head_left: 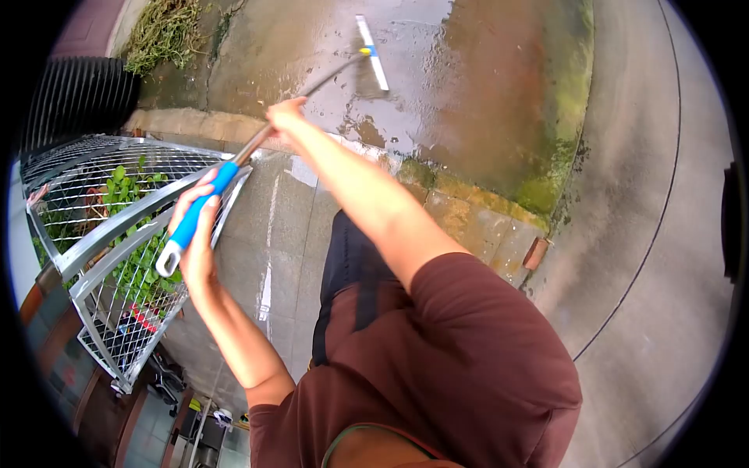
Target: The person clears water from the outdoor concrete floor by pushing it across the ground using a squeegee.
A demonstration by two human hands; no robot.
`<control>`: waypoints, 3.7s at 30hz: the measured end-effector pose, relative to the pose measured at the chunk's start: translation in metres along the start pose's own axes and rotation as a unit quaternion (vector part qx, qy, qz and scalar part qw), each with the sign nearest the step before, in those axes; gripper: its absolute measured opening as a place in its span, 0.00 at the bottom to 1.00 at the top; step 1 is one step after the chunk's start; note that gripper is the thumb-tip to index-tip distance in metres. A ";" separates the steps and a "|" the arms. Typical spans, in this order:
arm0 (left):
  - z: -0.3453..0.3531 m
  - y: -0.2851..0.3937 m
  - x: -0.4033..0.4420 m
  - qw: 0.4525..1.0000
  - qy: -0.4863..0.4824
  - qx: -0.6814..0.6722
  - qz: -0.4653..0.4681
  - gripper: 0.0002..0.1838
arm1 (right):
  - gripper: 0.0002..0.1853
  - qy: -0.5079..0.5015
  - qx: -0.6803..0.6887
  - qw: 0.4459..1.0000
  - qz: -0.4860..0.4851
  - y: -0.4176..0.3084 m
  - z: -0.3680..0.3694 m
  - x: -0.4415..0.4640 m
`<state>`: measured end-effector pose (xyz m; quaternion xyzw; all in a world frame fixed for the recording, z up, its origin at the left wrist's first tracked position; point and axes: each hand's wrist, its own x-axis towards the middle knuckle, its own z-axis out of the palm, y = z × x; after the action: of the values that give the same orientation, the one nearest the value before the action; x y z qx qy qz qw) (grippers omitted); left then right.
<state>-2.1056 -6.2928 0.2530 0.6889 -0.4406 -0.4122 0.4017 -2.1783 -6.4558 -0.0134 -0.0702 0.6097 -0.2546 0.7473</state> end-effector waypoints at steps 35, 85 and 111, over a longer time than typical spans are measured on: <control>0.126 0.030 0.055 0.924 -0.381 0.037 0.011 0.10 | 0.27 0.111 0.122 0.984 0.061 0.000 -0.273 -0.074; 0.022 -0.004 0.058 0.994 0.087 -0.062 -0.011 0.12 | 0.57 -0.034 -0.196 0.975 -0.101 -0.064 0.015 0.027; -0.075 0.026 -0.059 0.988 0.143 0.057 -0.032 0.10 | 0.32 -0.164 -0.090 0.982 0.007 0.088 0.116 -0.068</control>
<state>-2.0599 -6.2305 0.3150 0.7765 -0.3791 -0.2962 0.4069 -2.0511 -6.3727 0.0383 -0.1737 0.4995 -0.1788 0.8297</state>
